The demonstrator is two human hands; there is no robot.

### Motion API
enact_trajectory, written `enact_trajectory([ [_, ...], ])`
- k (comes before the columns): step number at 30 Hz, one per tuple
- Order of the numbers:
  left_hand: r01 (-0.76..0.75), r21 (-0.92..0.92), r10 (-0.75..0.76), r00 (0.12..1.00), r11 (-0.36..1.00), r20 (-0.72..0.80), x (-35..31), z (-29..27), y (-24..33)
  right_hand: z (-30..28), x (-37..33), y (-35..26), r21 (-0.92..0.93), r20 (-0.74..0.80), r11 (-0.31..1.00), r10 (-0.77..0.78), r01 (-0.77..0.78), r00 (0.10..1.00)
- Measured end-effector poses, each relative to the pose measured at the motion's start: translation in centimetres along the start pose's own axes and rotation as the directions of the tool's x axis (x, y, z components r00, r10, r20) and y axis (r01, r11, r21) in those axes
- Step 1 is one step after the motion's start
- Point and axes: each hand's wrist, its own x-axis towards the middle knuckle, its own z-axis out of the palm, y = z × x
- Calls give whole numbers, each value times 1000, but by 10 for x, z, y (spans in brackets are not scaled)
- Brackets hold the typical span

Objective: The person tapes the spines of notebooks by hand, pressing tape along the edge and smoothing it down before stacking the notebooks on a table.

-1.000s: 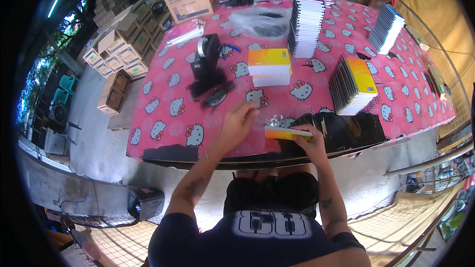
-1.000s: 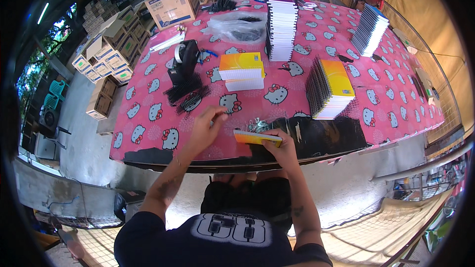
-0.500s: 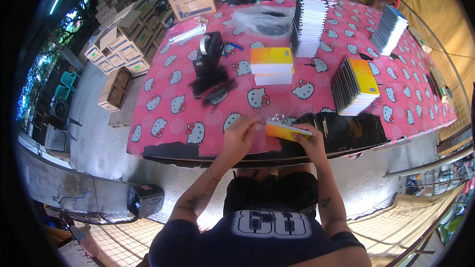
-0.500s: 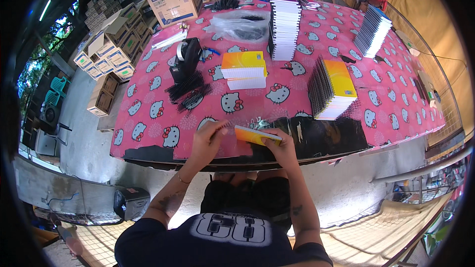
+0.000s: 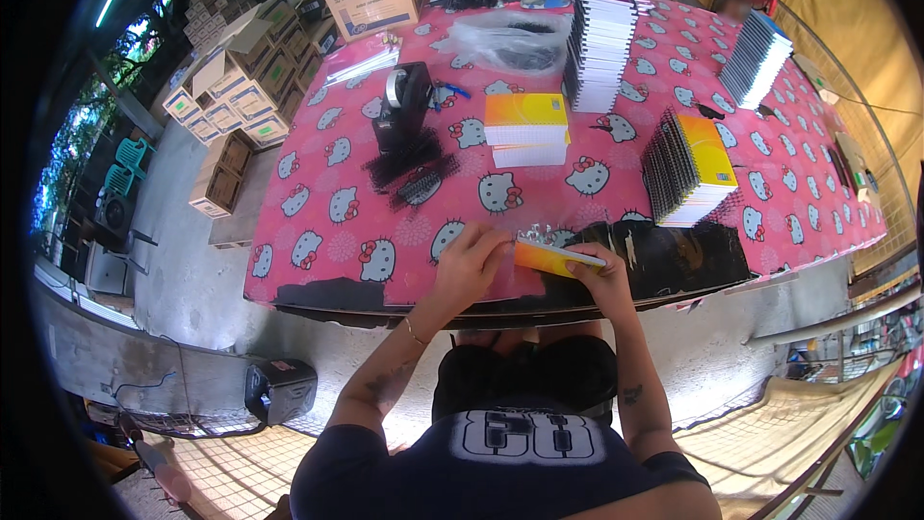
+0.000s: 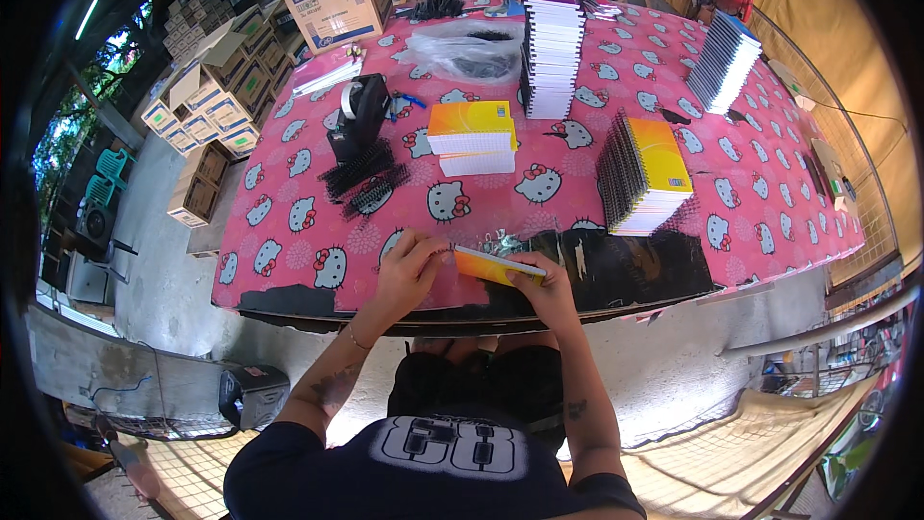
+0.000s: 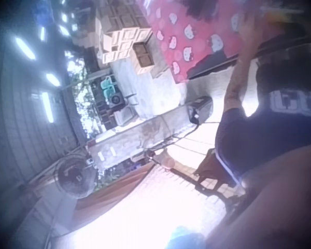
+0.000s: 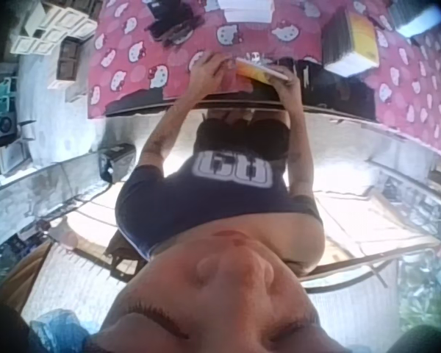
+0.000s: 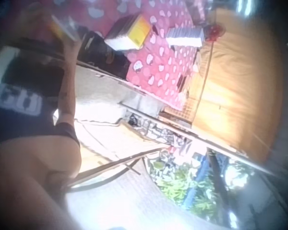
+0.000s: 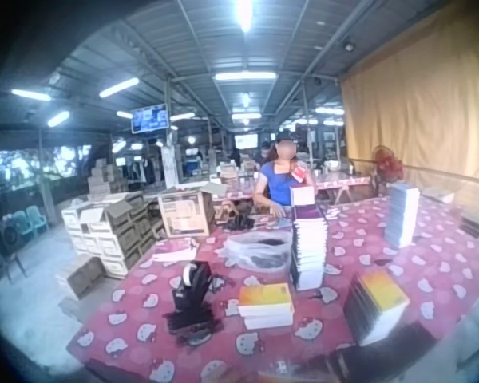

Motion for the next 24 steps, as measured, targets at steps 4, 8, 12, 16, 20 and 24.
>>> enact_trajectory([
  [4, -61, -164, 74, 995, 985, 72, 17, -7, 1, -3, 0, -1, -25, 18, 1000, 13, -12, 1000],
  [8, -132, -29, 134, 938, 991, 319, 15, -11, -21, 0, -2, -13, 6, 75, 997, 71, -71, 995],
  [12, -101, -104, 129, 940, 989, 315, 27, -16, -3, -1, -4, -19, -24, 71, 1000, -15, 17, 997],
  [16, -46, -111, 86, 921, 993, 380, 28, -15, -6, -2, -4, -21, -83, 105, 996, -29, 38, 994],
  [20, -148, -60, 160, 930, 987, 331, 28, -14, 2, -6, -5, -18, -61, 109, 998, -12, 19, 994],
  [24, -174, 0, 162, 916, 985, 368, 29, -12, -3, -5, -6, -19, -154, 91, 988, -19, 33, 996],
])
